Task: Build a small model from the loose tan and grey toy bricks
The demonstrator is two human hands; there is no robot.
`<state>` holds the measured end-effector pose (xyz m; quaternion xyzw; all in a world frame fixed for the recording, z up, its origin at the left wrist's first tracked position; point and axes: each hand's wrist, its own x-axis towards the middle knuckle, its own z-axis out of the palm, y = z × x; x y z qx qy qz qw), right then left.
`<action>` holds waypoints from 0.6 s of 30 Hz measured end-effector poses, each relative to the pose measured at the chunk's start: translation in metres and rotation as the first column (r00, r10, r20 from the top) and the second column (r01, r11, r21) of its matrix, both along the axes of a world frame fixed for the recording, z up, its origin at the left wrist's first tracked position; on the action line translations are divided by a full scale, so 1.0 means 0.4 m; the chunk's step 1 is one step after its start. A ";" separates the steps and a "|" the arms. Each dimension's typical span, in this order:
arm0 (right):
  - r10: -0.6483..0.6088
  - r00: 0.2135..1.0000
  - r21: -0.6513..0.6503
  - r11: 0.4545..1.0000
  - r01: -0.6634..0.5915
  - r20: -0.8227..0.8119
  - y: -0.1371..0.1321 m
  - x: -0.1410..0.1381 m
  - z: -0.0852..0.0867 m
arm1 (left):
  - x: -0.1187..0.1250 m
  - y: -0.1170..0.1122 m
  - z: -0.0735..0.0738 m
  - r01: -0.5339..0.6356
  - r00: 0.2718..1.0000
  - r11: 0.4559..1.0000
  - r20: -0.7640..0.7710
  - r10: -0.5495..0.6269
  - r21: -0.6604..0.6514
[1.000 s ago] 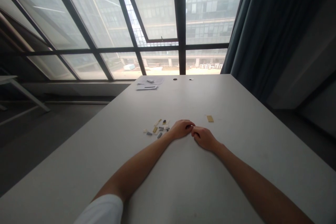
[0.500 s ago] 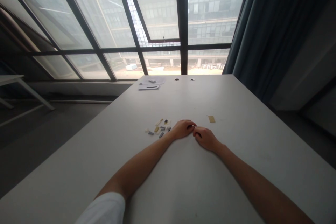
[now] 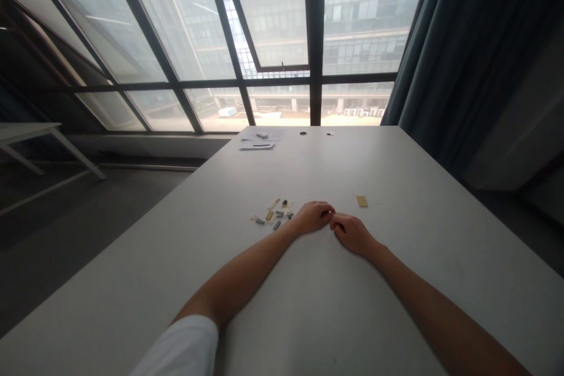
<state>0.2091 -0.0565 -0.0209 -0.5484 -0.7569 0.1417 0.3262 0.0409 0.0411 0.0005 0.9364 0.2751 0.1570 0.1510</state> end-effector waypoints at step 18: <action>0.037 0.999 -0.013 0.999 -0.037 0.000 0.001 0.007 -0.005 | -0.089 0.056 0.170 -0.091 0.985 0.995 -0.153 0.085 -0.029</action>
